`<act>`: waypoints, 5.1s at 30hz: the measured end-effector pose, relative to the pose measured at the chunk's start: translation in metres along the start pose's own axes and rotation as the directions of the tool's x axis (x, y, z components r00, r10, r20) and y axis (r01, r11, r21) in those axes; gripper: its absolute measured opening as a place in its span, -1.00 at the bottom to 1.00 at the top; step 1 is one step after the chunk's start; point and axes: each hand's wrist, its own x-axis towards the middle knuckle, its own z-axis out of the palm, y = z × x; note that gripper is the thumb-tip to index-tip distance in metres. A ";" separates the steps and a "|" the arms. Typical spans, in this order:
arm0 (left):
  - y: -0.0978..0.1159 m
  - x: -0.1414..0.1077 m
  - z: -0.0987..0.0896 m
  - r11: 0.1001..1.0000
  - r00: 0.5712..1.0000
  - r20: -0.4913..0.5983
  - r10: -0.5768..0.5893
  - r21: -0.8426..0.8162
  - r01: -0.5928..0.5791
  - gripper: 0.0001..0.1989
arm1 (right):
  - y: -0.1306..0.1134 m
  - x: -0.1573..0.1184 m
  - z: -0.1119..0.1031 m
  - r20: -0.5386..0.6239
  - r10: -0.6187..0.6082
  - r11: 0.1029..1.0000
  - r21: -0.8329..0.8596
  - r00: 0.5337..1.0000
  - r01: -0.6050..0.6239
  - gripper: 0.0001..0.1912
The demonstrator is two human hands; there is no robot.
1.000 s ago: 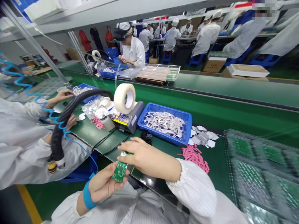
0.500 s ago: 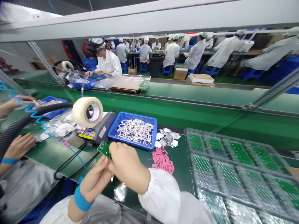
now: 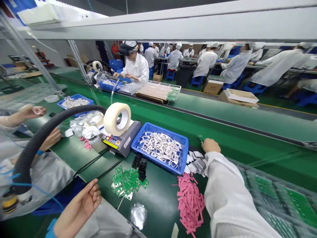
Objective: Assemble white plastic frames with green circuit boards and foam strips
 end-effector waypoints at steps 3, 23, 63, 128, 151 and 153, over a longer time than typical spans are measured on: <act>-0.001 0.002 0.003 0.999 1.000 0.004 -0.018 -0.027 0.018 -0.86 | -0.019 0.000 -0.003 0.062 0.009 0.997 -0.078 0.998 -0.004 -0.77; -0.026 -0.005 0.034 0.690 0.804 0.545 0.237 0.487 -0.535 -0.74 | -0.188 -0.140 -0.022 0.402 -0.487 0.873 0.243 0.775 0.423 -0.91; 0.101 0.018 -0.201 0.917 0.915 -0.200 0.351 -0.123 -0.379 -0.84 | -0.480 -0.289 0.146 0.688 -0.687 0.602 0.720 0.236 -0.346 -0.90; 0.002 -0.039 0.013 0.966 0.712 0.674 -0.195 0.259 0.020 -0.64 | -0.236 -0.253 -0.028 0.127 -0.564 0.762 0.462 0.816 0.454 -0.82; 0.007 -0.037 0.010 0.947 0.613 0.728 -0.305 0.163 0.278 -0.60 | -0.255 -0.229 -0.024 0.046 -0.664 0.486 0.786 0.746 0.383 -0.69; 0.007 -0.037 0.012 0.939 0.551 0.773 -0.314 0.166 0.301 -0.56 | -0.255 -0.231 -0.020 0.093 -0.640 0.300 0.944 0.763 0.136 -0.65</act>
